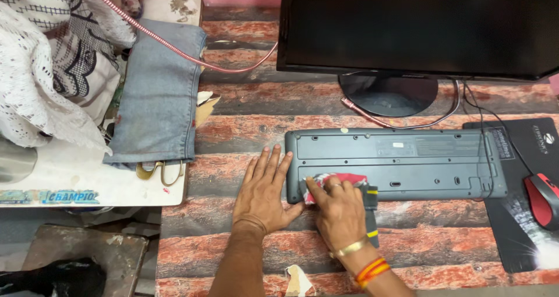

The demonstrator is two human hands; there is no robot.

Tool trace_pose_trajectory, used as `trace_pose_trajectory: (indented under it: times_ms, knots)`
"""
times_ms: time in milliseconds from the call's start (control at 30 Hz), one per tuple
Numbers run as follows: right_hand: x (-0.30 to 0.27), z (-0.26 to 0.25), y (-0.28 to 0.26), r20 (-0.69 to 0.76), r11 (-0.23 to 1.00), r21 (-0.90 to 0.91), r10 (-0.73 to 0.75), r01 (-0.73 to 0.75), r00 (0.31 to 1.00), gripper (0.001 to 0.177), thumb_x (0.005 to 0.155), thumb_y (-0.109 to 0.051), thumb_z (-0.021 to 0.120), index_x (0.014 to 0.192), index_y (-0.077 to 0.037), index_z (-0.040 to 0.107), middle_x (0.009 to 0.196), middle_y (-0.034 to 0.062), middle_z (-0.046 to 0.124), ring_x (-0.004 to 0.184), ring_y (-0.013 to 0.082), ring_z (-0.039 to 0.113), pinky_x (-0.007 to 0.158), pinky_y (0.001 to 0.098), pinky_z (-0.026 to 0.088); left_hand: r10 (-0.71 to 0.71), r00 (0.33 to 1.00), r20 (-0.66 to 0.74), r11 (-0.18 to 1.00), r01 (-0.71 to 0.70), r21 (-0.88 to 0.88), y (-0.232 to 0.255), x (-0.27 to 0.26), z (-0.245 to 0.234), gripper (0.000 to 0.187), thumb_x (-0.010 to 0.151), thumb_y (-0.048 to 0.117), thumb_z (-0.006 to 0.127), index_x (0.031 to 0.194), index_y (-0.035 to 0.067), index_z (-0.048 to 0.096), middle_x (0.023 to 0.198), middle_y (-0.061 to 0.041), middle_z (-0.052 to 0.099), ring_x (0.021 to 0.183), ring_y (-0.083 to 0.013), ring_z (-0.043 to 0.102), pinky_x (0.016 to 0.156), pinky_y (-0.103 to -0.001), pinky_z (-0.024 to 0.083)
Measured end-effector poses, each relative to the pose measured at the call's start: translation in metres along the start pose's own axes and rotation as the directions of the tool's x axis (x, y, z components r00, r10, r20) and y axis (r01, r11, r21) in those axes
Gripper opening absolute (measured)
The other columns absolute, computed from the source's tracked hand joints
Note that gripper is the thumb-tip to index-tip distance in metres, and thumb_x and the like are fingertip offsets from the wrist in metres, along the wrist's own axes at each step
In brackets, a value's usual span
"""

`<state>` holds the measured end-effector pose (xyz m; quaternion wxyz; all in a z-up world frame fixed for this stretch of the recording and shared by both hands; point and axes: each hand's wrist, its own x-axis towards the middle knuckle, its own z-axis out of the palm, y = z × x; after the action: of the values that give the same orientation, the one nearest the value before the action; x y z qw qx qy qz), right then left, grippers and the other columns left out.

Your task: The person wipes the keys of a black computer keyboard with a patterned cloth. They then flip the keyboard over to clean the underside and finally wipe the mousepad on the desk.

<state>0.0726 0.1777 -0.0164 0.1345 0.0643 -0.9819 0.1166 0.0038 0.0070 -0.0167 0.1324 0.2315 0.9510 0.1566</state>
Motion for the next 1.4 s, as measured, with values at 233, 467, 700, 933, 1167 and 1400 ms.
trace_pose_trajectory:
  times_ms: [233,467,700,933,1167,1400]
  knots:
    - [0.004,-0.011,-0.003,0.010,1.000,0.001,-0.004,0.004,1.000,0.055,0.071,0.002,0.062,0.122,-0.016,0.075,0.092,0.0085,0.064,0.082,0.0293,0.056,0.073,0.0423,0.046,0.001,1.000,0.006,1.000,-0.001,0.026,0.000,0.000,0.001,0.111,0.075,0.064,0.068,0.160,0.016,0.013,0.167,-0.012,0.013,0.154,-0.0286,0.007,0.125,-0.043,0.006]
    - [0.018,-0.013,-0.013,0.028,0.999,-0.035,-0.036,0.037,0.999,0.053,0.073,-0.009,0.069,0.126,-0.015,0.073,0.097,0.0126,0.062,0.085,0.0314,0.056,0.075,0.0433,0.048,0.015,0.999,-0.032,1.000,-0.015,-0.008,-0.002,0.000,0.005,0.113,0.075,0.070,0.067,0.159,0.015,0.016,0.166,-0.014,0.014,0.155,-0.0291,0.007,0.125,-0.045,0.006]
    - [0.018,-0.003,-0.007,-0.014,0.997,-0.033,-0.064,0.064,0.998,0.046,0.078,-0.004,0.069,0.121,-0.018,0.074,0.097,0.0056,0.064,0.084,0.0259,0.060,0.075,0.0380,0.052,0.010,1.000,-0.015,1.000,-0.010,0.021,-0.002,0.002,0.003,0.112,0.076,0.069,0.066,0.159,0.016,0.015,0.166,-0.013,0.014,0.154,-0.0291,0.007,0.125,-0.043,0.006]
    - [0.018,0.005,0.007,-0.016,0.997,-0.070,-0.042,0.041,0.999,0.045,0.074,-0.005,0.070,0.118,-0.015,0.076,0.096,0.0087,0.066,0.083,0.0281,0.062,0.068,0.0391,0.054,0.039,0.997,-0.068,0.998,-0.036,0.048,-0.004,0.003,0.009,0.111,0.077,0.076,0.060,0.158,0.014,0.014,0.165,-0.015,0.013,0.153,-0.0296,0.007,0.124,-0.045,0.006]
    - [0.011,0.007,-0.001,-0.087,0.982,-0.046,0.178,-0.182,0.980,0.043,0.078,0.004,0.066,0.118,-0.009,0.075,0.093,0.0115,0.063,0.085,0.0305,0.061,0.075,0.0419,0.054,0.021,0.999,-0.033,1.000,-0.021,0.004,-0.004,0.002,0.009,0.112,0.077,0.076,0.060,0.159,0.015,0.014,0.166,-0.014,0.013,0.154,-0.0295,0.007,0.125,-0.045,0.005]
    - [0.018,-0.002,-0.008,-0.029,0.999,0.033,0.036,-0.035,0.999,0.050,0.067,-0.002,0.070,0.116,-0.009,0.076,0.091,0.0124,0.064,0.083,0.0329,0.063,0.069,0.0448,0.054,0.025,0.999,-0.039,0.999,-0.024,0.039,-0.003,0.002,0.005,0.111,0.076,0.073,0.062,0.159,0.015,0.016,0.167,-0.015,0.013,0.154,-0.0297,0.007,0.124,-0.045,0.005]
